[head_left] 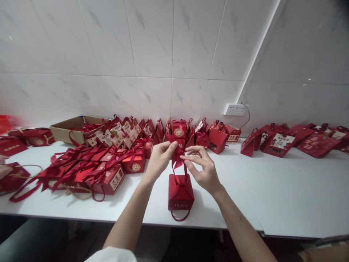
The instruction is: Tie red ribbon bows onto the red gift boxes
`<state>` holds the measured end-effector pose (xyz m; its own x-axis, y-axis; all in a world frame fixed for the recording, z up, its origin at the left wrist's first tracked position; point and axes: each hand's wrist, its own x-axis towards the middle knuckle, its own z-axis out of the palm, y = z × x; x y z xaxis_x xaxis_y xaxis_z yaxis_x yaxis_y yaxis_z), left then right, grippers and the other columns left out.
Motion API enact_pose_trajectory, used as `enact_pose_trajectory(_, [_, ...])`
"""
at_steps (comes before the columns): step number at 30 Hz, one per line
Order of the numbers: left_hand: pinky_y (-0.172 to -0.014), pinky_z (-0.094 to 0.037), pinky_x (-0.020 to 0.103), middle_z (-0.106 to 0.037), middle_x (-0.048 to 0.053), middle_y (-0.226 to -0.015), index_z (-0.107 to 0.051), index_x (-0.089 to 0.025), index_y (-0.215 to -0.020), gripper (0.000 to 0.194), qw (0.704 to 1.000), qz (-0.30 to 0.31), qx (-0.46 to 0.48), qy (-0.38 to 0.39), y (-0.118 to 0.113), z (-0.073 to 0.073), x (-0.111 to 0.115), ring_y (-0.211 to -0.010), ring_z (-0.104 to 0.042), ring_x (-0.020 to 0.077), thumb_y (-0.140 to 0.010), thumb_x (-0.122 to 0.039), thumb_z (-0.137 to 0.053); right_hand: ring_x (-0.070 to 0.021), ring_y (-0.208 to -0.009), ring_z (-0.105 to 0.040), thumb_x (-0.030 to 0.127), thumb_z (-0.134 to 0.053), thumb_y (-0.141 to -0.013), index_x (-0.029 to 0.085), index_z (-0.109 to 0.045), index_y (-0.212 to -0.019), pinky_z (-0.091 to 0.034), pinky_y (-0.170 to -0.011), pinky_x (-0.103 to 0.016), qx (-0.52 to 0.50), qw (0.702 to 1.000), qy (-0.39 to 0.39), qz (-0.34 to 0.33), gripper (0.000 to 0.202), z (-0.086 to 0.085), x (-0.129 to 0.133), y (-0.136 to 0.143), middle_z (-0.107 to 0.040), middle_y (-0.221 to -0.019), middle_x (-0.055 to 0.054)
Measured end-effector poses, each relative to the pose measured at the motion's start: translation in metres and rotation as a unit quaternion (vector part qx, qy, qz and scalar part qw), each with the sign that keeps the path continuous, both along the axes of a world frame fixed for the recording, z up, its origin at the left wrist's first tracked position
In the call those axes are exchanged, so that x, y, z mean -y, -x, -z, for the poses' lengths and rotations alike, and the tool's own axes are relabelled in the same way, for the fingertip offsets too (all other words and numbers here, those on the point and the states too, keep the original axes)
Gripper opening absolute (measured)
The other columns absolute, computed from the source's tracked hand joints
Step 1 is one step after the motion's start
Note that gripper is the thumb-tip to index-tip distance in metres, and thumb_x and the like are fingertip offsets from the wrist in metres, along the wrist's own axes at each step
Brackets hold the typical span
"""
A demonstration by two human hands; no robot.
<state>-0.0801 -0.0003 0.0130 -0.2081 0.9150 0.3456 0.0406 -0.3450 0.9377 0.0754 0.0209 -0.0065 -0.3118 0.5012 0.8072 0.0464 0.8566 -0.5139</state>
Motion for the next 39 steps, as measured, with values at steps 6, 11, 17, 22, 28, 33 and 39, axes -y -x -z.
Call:
enact_pose_trajectory(6, [-0.045, -0.035, 0.019, -0.056, 0.000, -0.055, -0.062, -0.012, -0.062, 0.039, 0.991, -0.018, -0.121, -0.050, -0.004, -0.005, 0.012, -0.051, -0.047, 0.0089, -0.081, -0.045, -0.056, -0.0161, -0.078, -0.063, 0.018, -0.066, -0.073, 0.022, -0.055, -0.091, -0.055, -0.073, -0.032, -0.048, 0.992, 0.120, -0.001, 0.021, 0.004, -0.005, 0.007, -0.062, -0.085, -0.001])
enact_pose_trajectory(11, [-0.044, -0.032, 0.018, -0.054, -0.002, -0.055, -0.064, -0.013, -0.066, 0.036, 0.975, -0.039, -0.200, -0.088, -0.005, -0.003, 0.018, -0.049, -0.044, 0.0070, -0.085, -0.041, -0.052, -0.0144, -0.064, -0.063, 0.018, -0.058, -0.077, 0.020, -0.055, -0.084, -0.054, -0.064, -0.028, -0.008, 0.992, 0.056, 0.112, 0.008, 0.007, -0.003, 0.011, -0.062, -0.074, 0.000])
enact_pose_trajectory(17, [-0.061, -0.047, 0.020, -0.069, 0.002, -0.075, -0.070, -0.016, -0.086, 0.032, 0.979, 0.008, -0.182, -0.091, -0.006, 0.001, 0.018, -0.067, -0.061, 0.0127, -0.087, -0.040, -0.049, -0.0128, -0.046, -0.061, 0.025, -0.051, -0.082, 0.022, -0.040, -0.109, -0.050, -0.045, -0.023, 0.010, 0.986, 0.136, 0.094, 0.029, 0.007, 0.002, 0.014, -0.060, -0.066, 0.004])
enact_pose_trajectory(22, [-0.073, -0.049, 0.023, -0.069, 0.006, -0.095, -0.070, -0.018, -0.095, 0.027, 0.967, 0.013, -0.226, -0.118, -0.005, 0.001, 0.020, -0.086, -0.064, 0.0158, -0.089, -0.034, -0.048, -0.0109, -0.036, -0.056, 0.030, -0.055, -0.080, 0.022, -0.039, -0.106, -0.044, -0.034, -0.022, -0.015, 0.970, 0.239, 0.048, 0.032, 0.003, 0.001, 0.016, -0.064, -0.074, 0.001])
enact_pose_trajectory(28, [-0.079, -0.048, 0.025, -0.061, 0.007, -0.107, -0.069, -0.016, -0.070, 0.030, 0.955, -0.009, -0.257, -0.145, -0.004, 0.003, 0.017, -0.098, -0.058, 0.0167, -0.089, -0.030, -0.049, -0.0126, -0.057, -0.066, 0.023, -0.059, -0.077, 0.022, -0.049, -0.089, -0.055, -0.057, -0.024, -0.107, 0.962, 0.250, -0.029, 0.015, 0.004, -0.001, 0.016, -0.061, -0.066, 0.005])
enact_pose_trajectory(33, [-0.076, -0.048, 0.024, -0.061, 0.007, -0.103, -0.067, -0.016, -0.068, 0.032, 0.962, 0.004, -0.227, -0.152, -0.002, 0.005, 0.016, -0.091, -0.059, 0.0151, -0.089, -0.032, -0.049, -0.0144, -0.060, -0.067, 0.023, -0.062, -0.075, 0.018, -0.061, -0.080, -0.057, -0.060, -0.027, -0.122, 0.946, 0.288, -0.079, 0.008, 0.002, 0.001, 0.012, -0.068, -0.071, 0.000])
enact_pose_trajectory(39, [-0.076, -0.050, 0.024, -0.063, 0.007, -0.098, -0.071, -0.018, -0.078, 0.026, 0.968, 0.018, -0.193, -0.161, -0.003, 0.006, 0.015, -0.089, -0.060, 0.0149, -0.088, -0.030, -0.051, -0.0176, -0.077, -0.069, 0.023, -0.069, -0.071, 0.019, -0.069, -0.086, -0.057, -0.073, -0.031, -0.148, 0.943, 0.286, -0.089, 0.015, 0.008, 0.003, 0.008, -0.072, -0.081, -0.003])
